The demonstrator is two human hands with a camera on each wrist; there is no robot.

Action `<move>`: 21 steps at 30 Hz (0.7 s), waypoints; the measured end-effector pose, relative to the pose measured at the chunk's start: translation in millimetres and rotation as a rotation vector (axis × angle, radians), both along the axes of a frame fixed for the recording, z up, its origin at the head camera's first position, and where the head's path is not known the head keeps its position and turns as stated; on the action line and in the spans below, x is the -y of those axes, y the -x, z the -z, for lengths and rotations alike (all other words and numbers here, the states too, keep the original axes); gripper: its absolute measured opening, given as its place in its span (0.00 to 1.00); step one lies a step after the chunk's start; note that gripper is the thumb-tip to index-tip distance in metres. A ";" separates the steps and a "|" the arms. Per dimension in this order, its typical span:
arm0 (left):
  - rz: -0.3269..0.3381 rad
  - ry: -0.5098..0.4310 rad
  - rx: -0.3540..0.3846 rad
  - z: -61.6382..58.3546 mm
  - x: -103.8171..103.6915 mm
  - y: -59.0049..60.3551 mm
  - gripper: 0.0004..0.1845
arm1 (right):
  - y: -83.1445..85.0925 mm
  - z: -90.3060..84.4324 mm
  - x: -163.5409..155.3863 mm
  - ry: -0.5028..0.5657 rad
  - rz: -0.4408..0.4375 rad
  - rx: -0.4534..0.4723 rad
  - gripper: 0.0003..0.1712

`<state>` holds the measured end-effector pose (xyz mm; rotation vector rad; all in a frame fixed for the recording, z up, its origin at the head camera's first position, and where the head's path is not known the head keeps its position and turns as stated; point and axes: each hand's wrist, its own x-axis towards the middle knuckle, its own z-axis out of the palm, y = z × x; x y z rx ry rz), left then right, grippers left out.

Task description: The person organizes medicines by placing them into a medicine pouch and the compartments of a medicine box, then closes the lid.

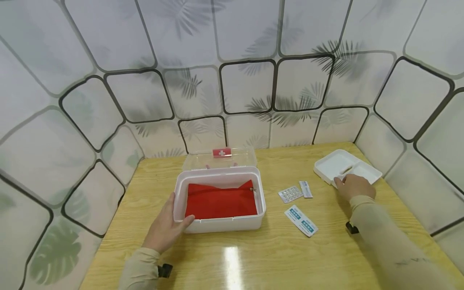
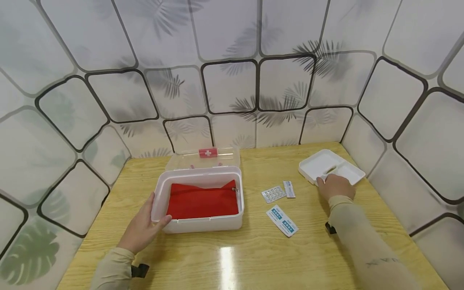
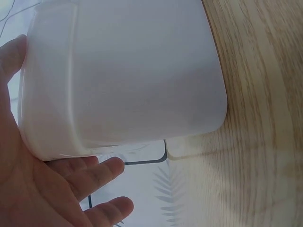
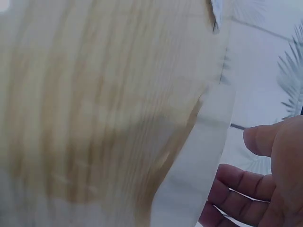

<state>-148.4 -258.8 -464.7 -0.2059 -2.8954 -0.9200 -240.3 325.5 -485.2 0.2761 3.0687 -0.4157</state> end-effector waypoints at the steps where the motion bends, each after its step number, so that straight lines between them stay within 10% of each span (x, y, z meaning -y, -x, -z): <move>1: -0.002 -0.001 0.003 0.2 -0.2 0.0 0.53 | 1.6 0.1 3.7 0.002 0.001 -0.001 0.34; 21: -0.013 0.000 0.010 0.2 -0.5 -0.5 0.53 | 5.8 6.9 17.9 0.035 -0.123 -0.121 0.12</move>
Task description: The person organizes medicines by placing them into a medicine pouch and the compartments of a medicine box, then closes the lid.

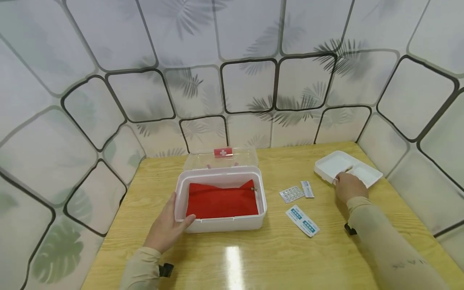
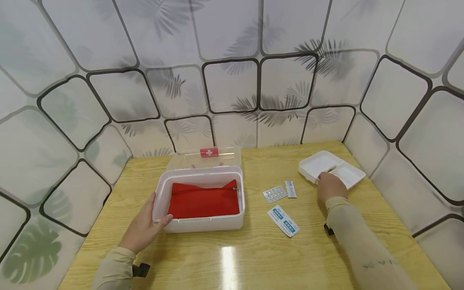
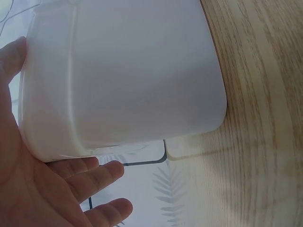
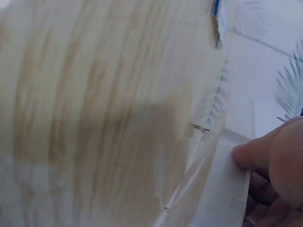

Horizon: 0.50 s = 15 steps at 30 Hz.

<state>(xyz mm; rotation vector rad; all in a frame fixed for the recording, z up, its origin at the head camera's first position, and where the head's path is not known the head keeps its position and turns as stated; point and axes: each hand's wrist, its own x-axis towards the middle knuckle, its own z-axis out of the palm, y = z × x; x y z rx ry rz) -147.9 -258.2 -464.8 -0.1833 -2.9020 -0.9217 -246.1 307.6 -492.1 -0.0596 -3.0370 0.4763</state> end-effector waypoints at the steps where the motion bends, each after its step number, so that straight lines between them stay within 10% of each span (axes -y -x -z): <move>1: 0.001 0.001 -0.001 -0.2 0.0 0.0 0.53 | -1.0 -1.0 0.5 0.003 -0.017 -0.021 0.12; 15: 0.003 0.002 0.017 -3.9 0.9 -0.8 0.55 | -18.9 -31.4 37.1 0.005 -0.183 -0.262 0.08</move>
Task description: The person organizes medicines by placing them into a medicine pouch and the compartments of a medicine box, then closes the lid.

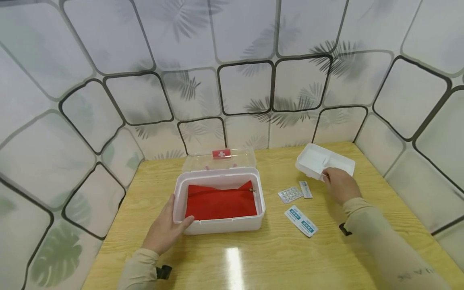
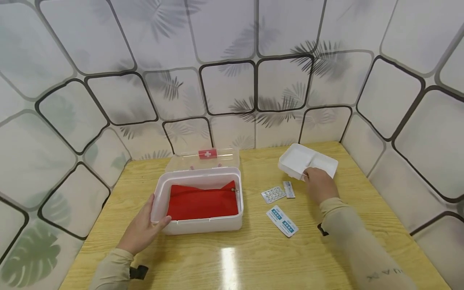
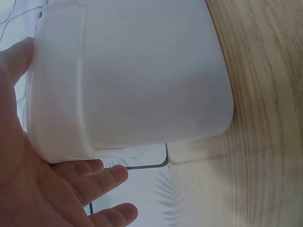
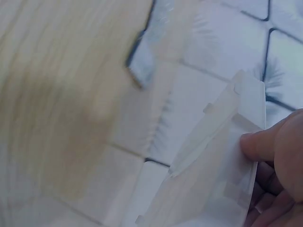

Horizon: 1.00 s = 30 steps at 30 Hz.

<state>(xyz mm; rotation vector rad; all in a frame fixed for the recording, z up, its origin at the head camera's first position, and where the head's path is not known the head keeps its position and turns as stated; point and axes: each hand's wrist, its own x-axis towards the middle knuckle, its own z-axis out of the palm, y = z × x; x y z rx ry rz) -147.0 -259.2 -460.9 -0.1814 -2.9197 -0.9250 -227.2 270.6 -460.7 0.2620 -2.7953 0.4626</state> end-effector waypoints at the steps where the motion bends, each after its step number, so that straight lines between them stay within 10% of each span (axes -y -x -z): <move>1: 0.004 0.003 0.001 -0.7 0.4 0.0 0.55 | -2.1 -4.0 5.6 -0.001 -0.018 -0.039 0.07; 9: 0.017 0.018 -0.140 -12.9 3.0 4.9 0.45 | -19.6 -35.3 54.5 0.004 -0.244 -0.384 0.09; 16: 0.030 -0.086 -0.358 -36.4 -15.1 9.3 0.24 | -34.1 -50.5 104.0 -0.013 -0.421 -0.499 0.08; 22: 0.088 -0.271 -0.264 -55.3 -41.2 7.3 0.18 | -48.2 -52.2 146.0 -0.008 -0.559 -0.554 0.10; 30: 0.070 -0.254 -0.151 -61.4 -56.3 14.5 0.19 | -63.9 -54.5 200.5 -0.098 -0.639 -0.518 0.07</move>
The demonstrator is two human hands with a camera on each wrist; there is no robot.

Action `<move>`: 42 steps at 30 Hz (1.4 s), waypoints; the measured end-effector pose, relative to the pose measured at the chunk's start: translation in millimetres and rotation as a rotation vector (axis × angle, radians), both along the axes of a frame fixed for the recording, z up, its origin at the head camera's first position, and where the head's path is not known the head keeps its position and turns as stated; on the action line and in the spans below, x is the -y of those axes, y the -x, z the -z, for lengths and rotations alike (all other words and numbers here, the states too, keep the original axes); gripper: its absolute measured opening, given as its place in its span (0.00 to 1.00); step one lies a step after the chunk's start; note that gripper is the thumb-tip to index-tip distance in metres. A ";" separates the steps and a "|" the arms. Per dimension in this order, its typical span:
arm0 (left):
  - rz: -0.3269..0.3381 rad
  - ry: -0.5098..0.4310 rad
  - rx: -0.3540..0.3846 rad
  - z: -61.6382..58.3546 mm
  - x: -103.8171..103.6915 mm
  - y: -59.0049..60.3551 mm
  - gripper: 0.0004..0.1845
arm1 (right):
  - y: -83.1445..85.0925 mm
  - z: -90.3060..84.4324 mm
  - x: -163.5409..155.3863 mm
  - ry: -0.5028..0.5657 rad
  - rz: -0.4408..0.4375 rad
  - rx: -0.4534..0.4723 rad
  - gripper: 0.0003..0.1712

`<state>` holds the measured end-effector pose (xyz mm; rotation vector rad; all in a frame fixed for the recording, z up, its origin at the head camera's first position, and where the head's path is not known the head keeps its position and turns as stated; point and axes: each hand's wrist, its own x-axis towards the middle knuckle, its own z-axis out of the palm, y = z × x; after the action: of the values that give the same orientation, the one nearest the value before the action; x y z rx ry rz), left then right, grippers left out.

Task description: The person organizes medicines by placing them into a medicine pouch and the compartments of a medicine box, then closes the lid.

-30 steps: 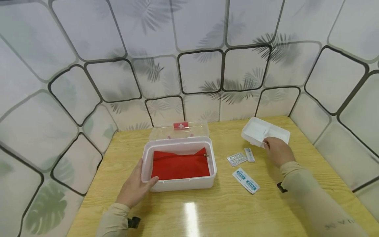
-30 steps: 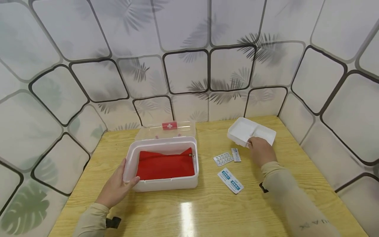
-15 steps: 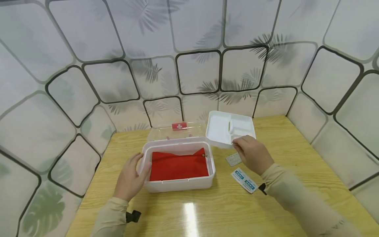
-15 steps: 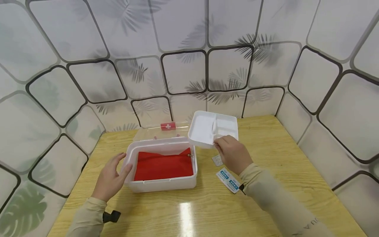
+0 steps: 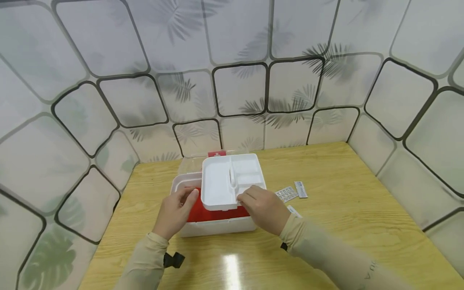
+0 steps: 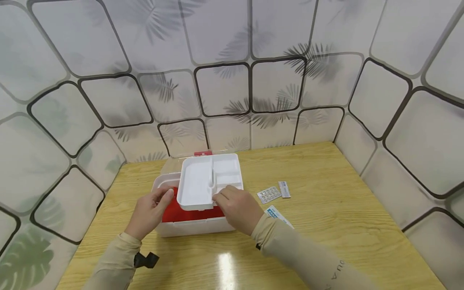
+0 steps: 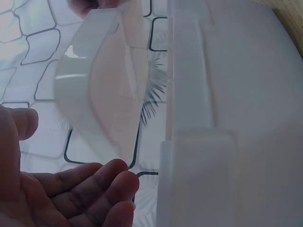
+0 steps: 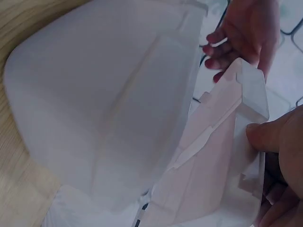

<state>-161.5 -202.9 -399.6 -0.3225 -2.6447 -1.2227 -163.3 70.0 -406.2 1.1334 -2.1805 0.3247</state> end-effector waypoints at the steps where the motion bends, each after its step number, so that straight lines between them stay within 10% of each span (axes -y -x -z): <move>1: -0.011 0.004 0.014 0.7 0.1 1.2 0.19 | -1.8 0.6 6.3 -0.015 0.002 0.009 0.07; 6: -0.089 0.048 0.073 3.9 1.8 5.4 0.14 | -4.6 5.7 30.3 -0.053 -0.012 -0.006 0.08; 20: -0.301 0.115 -0.067 14.2 27.1 7.4 0.13 | -0.3 22.9 31.6 0.077 0.029 0.048 0.08; 42: -0.385 0.154 -0.135 39.3 46.4 3.0 0.13 | 4.5 53.3 40.8 0.195 -0.020 0.218 0.07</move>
<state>-164.6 -249.3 -438.9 0.0784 -2.5311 -0.8487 -167.8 29.3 -459.6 1.0522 -2.2666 0.6820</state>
